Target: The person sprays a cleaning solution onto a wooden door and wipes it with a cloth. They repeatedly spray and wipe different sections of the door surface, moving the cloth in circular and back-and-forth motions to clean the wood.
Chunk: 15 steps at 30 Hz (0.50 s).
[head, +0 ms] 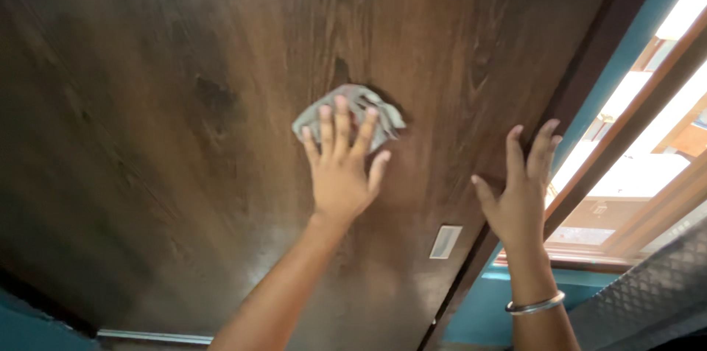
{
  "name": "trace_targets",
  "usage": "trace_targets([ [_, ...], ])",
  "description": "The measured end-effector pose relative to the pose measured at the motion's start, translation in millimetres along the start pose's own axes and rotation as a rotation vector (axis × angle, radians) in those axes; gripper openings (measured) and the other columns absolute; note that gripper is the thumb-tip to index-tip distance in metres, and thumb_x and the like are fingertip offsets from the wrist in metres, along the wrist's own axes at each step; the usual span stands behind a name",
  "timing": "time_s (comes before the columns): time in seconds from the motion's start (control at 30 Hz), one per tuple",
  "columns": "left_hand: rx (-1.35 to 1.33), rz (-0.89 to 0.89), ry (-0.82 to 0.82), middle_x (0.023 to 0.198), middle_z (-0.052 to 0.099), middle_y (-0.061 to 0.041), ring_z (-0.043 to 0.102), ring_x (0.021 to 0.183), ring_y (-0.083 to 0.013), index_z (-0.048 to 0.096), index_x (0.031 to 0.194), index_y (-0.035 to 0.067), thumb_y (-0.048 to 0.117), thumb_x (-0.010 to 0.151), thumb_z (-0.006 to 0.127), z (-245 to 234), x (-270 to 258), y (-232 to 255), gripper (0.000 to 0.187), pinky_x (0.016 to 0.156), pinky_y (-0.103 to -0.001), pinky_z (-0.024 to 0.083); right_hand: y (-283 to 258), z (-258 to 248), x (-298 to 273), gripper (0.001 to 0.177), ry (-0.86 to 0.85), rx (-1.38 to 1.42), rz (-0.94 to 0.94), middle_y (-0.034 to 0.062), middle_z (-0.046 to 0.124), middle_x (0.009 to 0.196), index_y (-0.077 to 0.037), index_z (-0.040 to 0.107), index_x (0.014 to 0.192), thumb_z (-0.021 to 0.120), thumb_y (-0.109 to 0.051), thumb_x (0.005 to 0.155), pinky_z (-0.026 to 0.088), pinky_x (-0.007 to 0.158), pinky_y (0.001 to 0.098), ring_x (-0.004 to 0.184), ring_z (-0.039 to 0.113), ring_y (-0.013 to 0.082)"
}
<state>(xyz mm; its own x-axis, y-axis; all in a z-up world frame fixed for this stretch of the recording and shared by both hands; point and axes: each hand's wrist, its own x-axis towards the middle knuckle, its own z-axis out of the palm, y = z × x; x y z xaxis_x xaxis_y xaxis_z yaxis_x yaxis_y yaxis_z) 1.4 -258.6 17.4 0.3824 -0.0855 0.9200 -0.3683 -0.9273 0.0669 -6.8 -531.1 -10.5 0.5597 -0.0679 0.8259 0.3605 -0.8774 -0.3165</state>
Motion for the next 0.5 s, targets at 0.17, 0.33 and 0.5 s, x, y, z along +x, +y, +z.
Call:
trace_targets([
  [0.17,0.02,0.094,-0.044,0.169,0.031,-0.011,0.029,0.155,-0.0355,0.048,0.155,0.034,0.047,0.097,0.062,-31,10,-42,0.061,0.124,-0.064,0.019,-20,7,-1,0.104,0.005,0.001,0.121,0.0208,-0.005,0.176,-0.013,0.028,0.168,0.083,-0.027,0.081,0.023,0.129,0.0559,0.162,0.005,0.0488],
  [0.33,0.07,-0.075,0.074,0.17,0.027,-0.014,0.026,0.157,-0.0382,0.048,0.157,0.029,0.044,0.101,0.061,-70,23,-118,0.06,0.125,-0.061,0.018,-35,15,-17,0.103,0.006,-0.004,0.165,0.0199,-0.005,0.179,-0.012,0.026,0.17,0.082,-0.031,0.086,0.023,0.133,0.056,0.165,0.006,0.0478],
  [0.5,0.06,-0.207,0.091,0.17,0.021,-0.022,0.02,0.157,-0.0448,0.046,0.158,0.019,0.042,0.1,0.06,-73,-15,-161,0.064,0.125,-0.063,0.015,-73,48,-33,0.102,-0.02,0.031,0.083,0.0268,-0.005,0.17,-0.013,0.03,0.164,0.083,-0.034,0.079,0.018,0.125,0.0637,0.154,0.001,0.0568],
])
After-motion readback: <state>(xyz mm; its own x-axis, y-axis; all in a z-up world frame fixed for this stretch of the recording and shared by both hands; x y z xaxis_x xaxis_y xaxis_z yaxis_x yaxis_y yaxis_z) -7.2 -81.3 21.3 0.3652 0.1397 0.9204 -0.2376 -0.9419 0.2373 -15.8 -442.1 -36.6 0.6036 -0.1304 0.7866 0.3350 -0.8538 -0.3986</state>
